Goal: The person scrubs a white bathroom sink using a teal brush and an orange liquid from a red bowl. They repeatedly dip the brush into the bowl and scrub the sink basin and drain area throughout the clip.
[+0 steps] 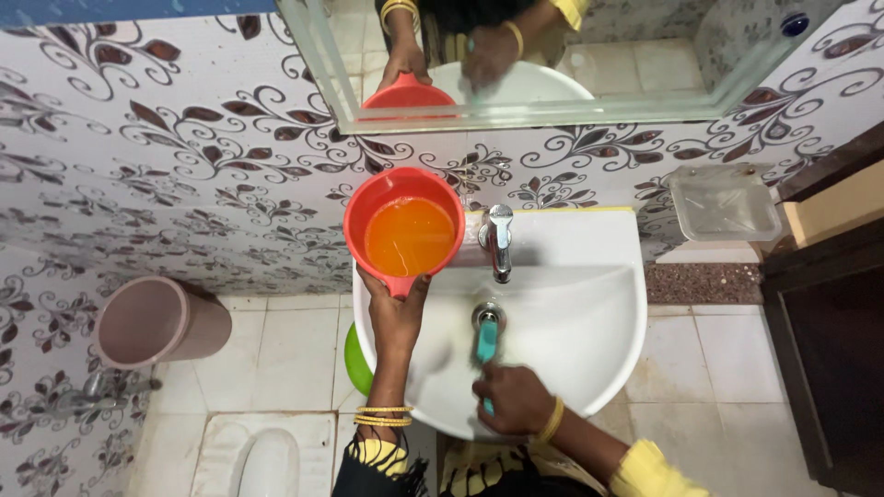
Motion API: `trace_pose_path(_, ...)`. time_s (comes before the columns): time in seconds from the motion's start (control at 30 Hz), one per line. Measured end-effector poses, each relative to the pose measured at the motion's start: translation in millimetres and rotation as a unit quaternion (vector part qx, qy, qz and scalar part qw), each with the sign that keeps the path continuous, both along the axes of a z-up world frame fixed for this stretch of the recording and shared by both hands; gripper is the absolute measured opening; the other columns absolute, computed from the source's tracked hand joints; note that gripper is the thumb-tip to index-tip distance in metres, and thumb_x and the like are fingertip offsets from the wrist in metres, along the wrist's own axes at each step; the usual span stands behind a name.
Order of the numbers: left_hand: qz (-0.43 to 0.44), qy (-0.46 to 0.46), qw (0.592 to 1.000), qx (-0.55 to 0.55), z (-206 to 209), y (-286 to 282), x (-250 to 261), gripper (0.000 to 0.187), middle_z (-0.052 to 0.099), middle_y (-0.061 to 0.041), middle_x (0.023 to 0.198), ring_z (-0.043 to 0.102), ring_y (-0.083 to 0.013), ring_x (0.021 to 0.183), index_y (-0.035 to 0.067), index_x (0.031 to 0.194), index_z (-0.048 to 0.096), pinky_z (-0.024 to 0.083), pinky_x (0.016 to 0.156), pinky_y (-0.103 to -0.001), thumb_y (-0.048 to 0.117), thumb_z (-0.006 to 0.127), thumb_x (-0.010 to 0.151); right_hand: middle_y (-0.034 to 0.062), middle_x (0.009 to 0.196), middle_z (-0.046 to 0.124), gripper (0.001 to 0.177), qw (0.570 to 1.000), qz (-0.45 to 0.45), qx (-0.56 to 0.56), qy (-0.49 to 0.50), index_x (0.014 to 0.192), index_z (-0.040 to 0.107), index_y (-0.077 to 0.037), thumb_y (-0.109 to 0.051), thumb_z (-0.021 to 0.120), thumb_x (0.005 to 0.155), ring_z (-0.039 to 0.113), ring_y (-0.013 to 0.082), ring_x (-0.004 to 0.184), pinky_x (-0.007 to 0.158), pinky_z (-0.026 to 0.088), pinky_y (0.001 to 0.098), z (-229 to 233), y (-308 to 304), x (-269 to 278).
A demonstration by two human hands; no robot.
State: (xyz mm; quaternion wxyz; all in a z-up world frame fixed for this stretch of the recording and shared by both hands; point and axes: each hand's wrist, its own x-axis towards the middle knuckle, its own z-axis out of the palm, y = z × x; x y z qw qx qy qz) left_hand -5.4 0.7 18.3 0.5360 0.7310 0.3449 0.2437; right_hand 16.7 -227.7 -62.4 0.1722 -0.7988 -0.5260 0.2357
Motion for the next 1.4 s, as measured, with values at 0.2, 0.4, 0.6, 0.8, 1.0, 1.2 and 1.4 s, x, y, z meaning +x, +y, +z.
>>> trace_pose_path(0.2,-0.003,0.007,1.000,-0.013,-2,4,0,0.118,0.074,-0.017,0.110,0.056,-0.0166,0.054,0.012,0.163,0.001,0.049,0.054,-0.031,0.047,0.079,0.082,0.0232,0.094,0.064,0.032,0.997,-0.003,0.055,-0.044,0.090,0.071,-0.003,-0.032,0.068,0.078,0.066,0.0342,0.070,0.058,0.055,0.0475,-10,17,-5)
trace_pose_path(0.4,-0.020,-0.029,0.999,-0.009,-8,8,0,0.114,0.071,-0.017,0.121,0.056,-0.0201,0.058,0.011,0.162,0.003,0.051,0.057,-0.033,0.042,0.079,0.083,0.0179,0.093,0.067,0.025,0.996,-0.005,0.082,0.028,0.088,0.072,-0.008,-0.030,0.065,0.079,0.069,0.0327,0.074,0.069,0.058,0.0456,4,-7,-25)
trace_pose_path(0.6,-0.019,-0.026,0.999,0.007,-17,11,0,0.113,0.071,-0.020,0.116,0.069,-0.0257,0.073,0.011,0.162,0.004,0.055,0.069,-0.035,0.043,0.080,0.084,0.0201,0.095,0.065,0.023,0.997,-0.051,0.032,-0.053,0.085,0.069,-0.006,-0.028,0.064,0.079,0.069,0.0330,0.071,0.062,0.058,0.0452,-5,26,-2)
trace_pose_path(0.8,-0.036,-0.093,0.990,0.102,-17,13,-1,0.105,0.072,-0.025,0.122,0.069,-0.0381,0.105,0.009,0.162,0.011,0.055,0.082,-0.041,0.042,0.081,0.092,0.0177,0.094,0.067,0.020,0.991,0.036,0.129,0.018,0.085,0.073,-0.008,-0.024,0.069,0.074,0.069,0.0356,0.072,0.067,0.058,0.0461,17,5,-25)
trace_pose_path(1.0,-0.035,-0.044,0.998,0.022,-14,12,0,0.105,0.073,-0.023,0.113,0.073,-0.0391,0.100,0.012,0.160,0.010,0.056,0.080,-0.043,0.044,0.078,0.087,0.0168,0.096,0.066,0.020,0.995,-0.031,0.086,-0.045,0.087,0.071,-0.007,-0.021,0.070,0.073,0.068,0.0364,0.076,0.069,0.057,0.0471,7,19,10)
trace_pose_path(1.2,-0.041,-0.065,0.997,-0.001,-15,12,0,0.103,0.075,-0.020,0.116,0.077,-0.0339,0.093,0.012,0.158,0.011,0.058,0.076,-0.039,0.039,0.079,0.085,0.0192,0.095,0.064,0.022,0.991,0.077,0.107,-0.010,0.088,0.070,-0.007,-0.024,0.070,0.074,0.068,0.0369,0.079,0.068,0.057,0.0477,2,-3,-14)
trace_pose_path(1.4,-0.046,-0.090,0.994,0.050,-14,12,1,0.107,0.067,-0.025,0.133,0.071,-0.0343,0.111,0.011,0.162,0.005,0.057,0.085,-0.039,0.037,0.080,0.090,0.0206,0.100,0.064,0.027,0.998,0.047,0.023,-0.016,0.096,0.068,-0.006,-0.029,0.067,0.082,0.069,0.0362,0.082,0.072,0.057,0.0482,0,-7,8)
